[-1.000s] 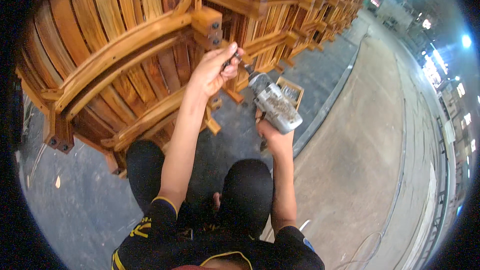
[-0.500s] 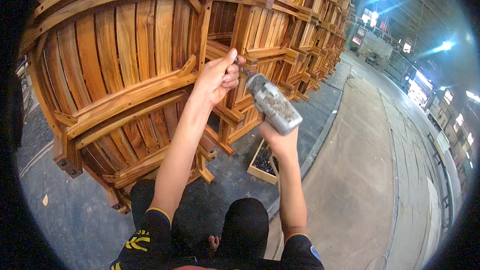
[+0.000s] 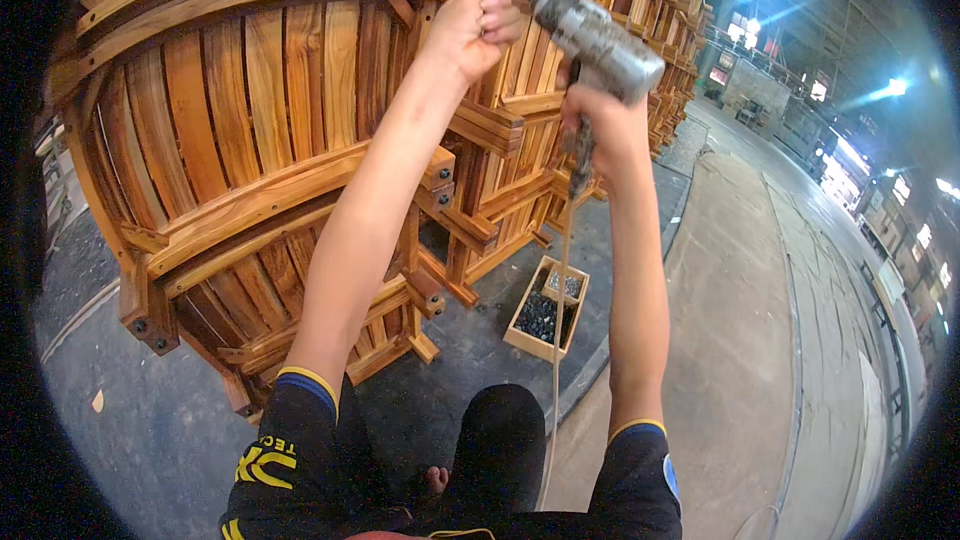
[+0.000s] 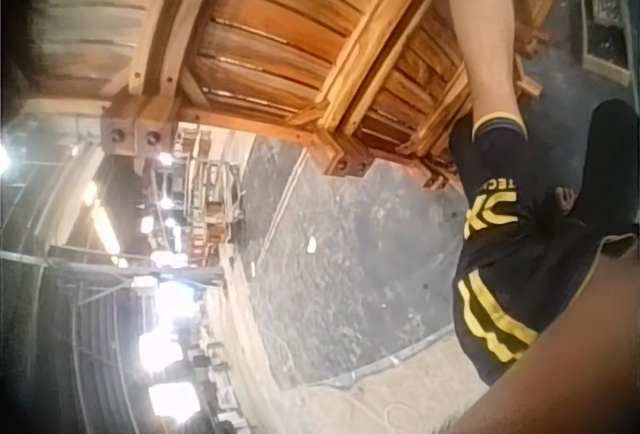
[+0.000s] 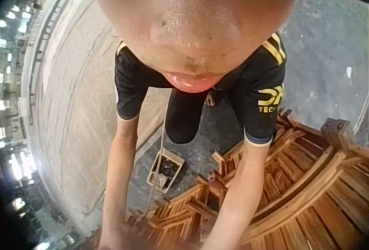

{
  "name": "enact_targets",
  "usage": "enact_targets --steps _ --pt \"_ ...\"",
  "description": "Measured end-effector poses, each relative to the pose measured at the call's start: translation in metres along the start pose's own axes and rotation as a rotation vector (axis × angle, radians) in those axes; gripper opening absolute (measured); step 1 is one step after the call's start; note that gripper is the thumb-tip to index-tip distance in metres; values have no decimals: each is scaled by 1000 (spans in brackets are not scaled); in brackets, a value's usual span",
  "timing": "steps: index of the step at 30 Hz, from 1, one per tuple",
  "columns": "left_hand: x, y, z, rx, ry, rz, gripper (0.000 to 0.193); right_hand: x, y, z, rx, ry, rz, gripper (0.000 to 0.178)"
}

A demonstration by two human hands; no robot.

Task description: Assembling wooden chairs by drilling screws into the joints using a pneumatic impact driver.

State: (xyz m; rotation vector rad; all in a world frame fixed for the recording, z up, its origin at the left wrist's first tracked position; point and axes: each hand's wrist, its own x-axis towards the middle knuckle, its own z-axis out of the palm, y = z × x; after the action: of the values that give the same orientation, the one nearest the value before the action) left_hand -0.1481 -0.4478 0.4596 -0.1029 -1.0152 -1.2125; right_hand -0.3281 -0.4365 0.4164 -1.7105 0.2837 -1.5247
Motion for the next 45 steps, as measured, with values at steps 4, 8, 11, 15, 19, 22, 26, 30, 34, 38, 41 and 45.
enact_targets --steps 4,8,11,15,19,22,26,30,34,38,41,45 --pt "21 7 -6 -188 -107 -92 19 25 -7 -3 -72 -1 -22 25" --pt "29 5 -2 -335 -28 -111 22 38 -9 -4 -131 -15 -36 22" --pt "30 7 0 -352 10 -87 24 43 -8 -1 -159 -41 -62 24" --pt "29 12 1 -342 -18 -105 28 43 -9 3 -137 -8 -94 16" --pt "38 8 -4 -325 -15 -127 25 47 -5 -5 -159 -25 -70 16" --pt "60 4 -21 -330 -67 -97 25 45 -8 2 -158 -8 -31 17" --pt "65 -1 -24 -334 -98 -106 25 47 -6 -3 -142 1 -27 16" --pt "62 -3 -21 -307 -77 -80 24 44 -10 -1 -115 -27 -33 17" --pt "61 -1 -24 -303 -98 -68 24 46 -10 -2 -118 -6 -34 16" --pt "61 -3 -21 -315 -78 -91 24 46 -12 -3 -151 -29 -40 16" --pt "61 -2 -22 -267 -65 -58 25 48 -11 -4 -143 -36 -35 15" --pt "39 1 -13 -212 17 -44 15 47 -15 -4 -146 -45 17 16"
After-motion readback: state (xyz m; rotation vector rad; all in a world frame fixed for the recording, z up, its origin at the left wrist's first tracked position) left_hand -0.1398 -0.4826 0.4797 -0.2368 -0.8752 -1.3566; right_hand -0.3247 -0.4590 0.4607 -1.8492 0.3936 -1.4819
